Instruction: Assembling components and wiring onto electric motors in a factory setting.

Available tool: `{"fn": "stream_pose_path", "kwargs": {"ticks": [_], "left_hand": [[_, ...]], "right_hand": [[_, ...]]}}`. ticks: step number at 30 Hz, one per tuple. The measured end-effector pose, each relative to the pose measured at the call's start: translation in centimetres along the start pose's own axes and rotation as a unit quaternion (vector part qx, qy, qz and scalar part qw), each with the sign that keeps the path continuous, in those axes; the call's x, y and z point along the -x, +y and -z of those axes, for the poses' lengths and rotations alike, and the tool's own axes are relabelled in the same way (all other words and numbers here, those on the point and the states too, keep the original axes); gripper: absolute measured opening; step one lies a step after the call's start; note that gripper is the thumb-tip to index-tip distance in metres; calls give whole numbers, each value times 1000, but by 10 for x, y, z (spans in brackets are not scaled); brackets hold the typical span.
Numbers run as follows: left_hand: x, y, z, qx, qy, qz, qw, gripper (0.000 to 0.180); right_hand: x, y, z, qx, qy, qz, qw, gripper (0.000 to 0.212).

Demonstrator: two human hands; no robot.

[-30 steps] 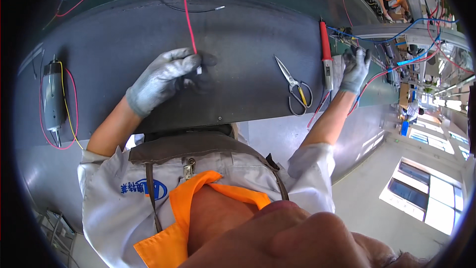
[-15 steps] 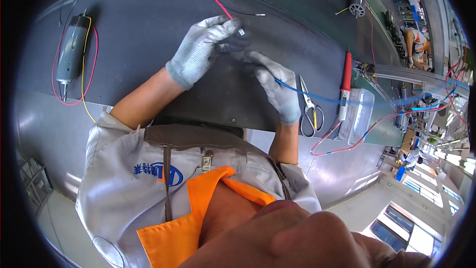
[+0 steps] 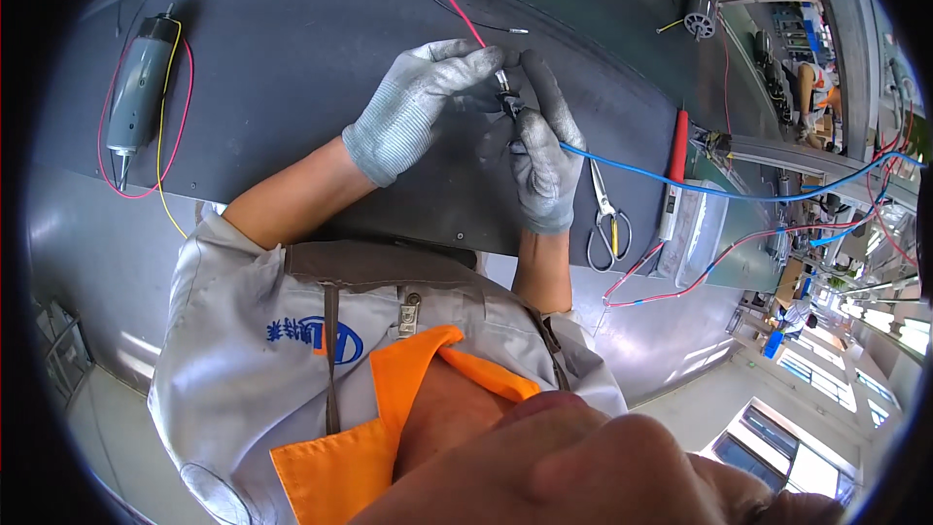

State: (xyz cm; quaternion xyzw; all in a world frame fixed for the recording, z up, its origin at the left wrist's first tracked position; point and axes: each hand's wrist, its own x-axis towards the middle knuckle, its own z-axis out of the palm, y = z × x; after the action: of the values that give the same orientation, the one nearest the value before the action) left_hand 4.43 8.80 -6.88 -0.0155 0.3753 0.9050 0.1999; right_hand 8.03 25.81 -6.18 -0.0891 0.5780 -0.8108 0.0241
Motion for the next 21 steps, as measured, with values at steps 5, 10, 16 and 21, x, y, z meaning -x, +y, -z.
{"fn": "stream_pose_path", "kwargs": {"ticks": [5, 10, 16, 21], "left_hand": [[5, 2, 2, 13, -9, 20, 1000, 25], [7, -15, 0, -59, 3, -106, 993, 27], [8, -20, -1, -11, 25, -10, 1000, 25], [-9, -30, 16, 46, -9, 9, 999, 25]], "right_hand": [[2, 7, 1, -2, -7, 9, 1000, 62], [4, 11, -7, -10, 18, 13, 1000, 65], [1, 23, -12, -85, 78, -19, 993, 73], [12, -25, 75, 505, -39, 120, 854, 76]]}}
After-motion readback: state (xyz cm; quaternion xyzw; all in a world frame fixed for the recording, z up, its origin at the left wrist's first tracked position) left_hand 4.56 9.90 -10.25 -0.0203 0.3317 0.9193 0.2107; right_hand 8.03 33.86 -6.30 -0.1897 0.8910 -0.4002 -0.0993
